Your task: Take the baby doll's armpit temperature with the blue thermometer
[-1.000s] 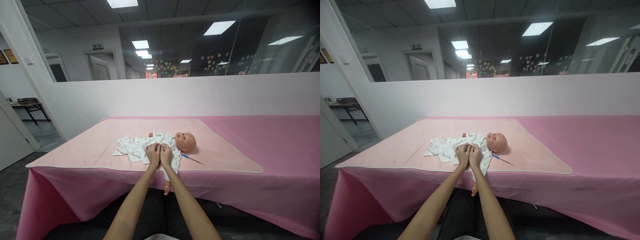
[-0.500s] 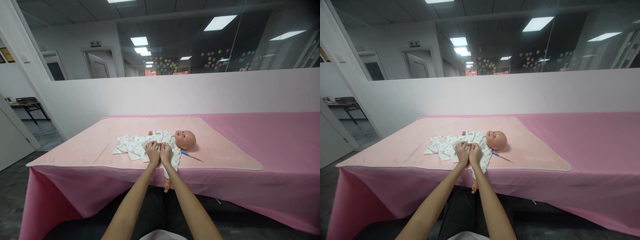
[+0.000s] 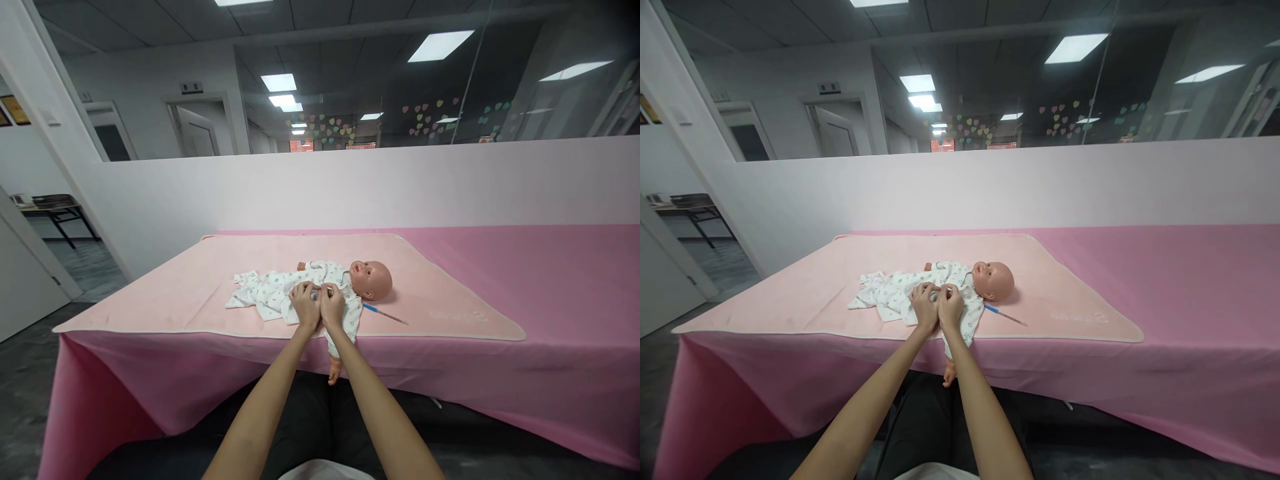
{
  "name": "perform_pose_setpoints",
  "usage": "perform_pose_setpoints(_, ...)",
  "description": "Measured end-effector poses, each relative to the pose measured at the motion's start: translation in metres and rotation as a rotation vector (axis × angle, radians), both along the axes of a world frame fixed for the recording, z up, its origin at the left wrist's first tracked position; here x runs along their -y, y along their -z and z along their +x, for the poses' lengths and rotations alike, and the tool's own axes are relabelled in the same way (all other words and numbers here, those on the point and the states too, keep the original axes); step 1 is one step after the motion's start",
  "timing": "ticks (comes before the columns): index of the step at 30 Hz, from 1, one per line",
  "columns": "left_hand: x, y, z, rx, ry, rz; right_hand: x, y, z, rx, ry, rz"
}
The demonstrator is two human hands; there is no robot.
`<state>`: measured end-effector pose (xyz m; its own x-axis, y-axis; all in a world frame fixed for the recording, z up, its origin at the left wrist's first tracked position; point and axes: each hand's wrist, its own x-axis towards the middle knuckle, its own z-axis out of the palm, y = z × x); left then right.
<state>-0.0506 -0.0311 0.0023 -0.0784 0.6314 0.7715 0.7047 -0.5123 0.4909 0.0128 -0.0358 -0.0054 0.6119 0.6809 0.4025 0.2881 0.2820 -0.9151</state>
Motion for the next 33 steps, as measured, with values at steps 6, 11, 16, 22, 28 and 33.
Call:
perform_pose_setpoints(6,-0.0002,-0.0010,0.0004,-0.003,-0.003,-0.026,-0.0020,0.0023,0.0018,0.022,0.046,0.007)
perform_pose_setpoints(11,0.0019,-0.0025,-0.0002,0.024,-0.048,-0.038,-0.0019,0.0024,0.0018,0.025,0.042,0.010)
perform_pose_setpoints(16,0.0046,-0.0042,0.0003,0.006,-0.102,-0.063,0.0009,0.0000,0.0011,0.032,0.053,-0.001)
perform_pose_setpoints(22,0.0029,-0.0032,-0.0007,0.061,-0.218,-0.120,0.0045,-0.0032,0.0004,0.038,0.084,0.029)
perform_pose_setpoints(28,-0.0027,0.0024,-0.0024,0.102,-0.226,-0.119,0.0026,0.0001,0.0006,-0.088,0.030,0.086)
perform_pose_setpoints(33,-0.0022,0.0022,-0.0037,0.170,-0.284,-0.143,0.0014,0.0007,0.0000,-0.262,-0.103,0.103)
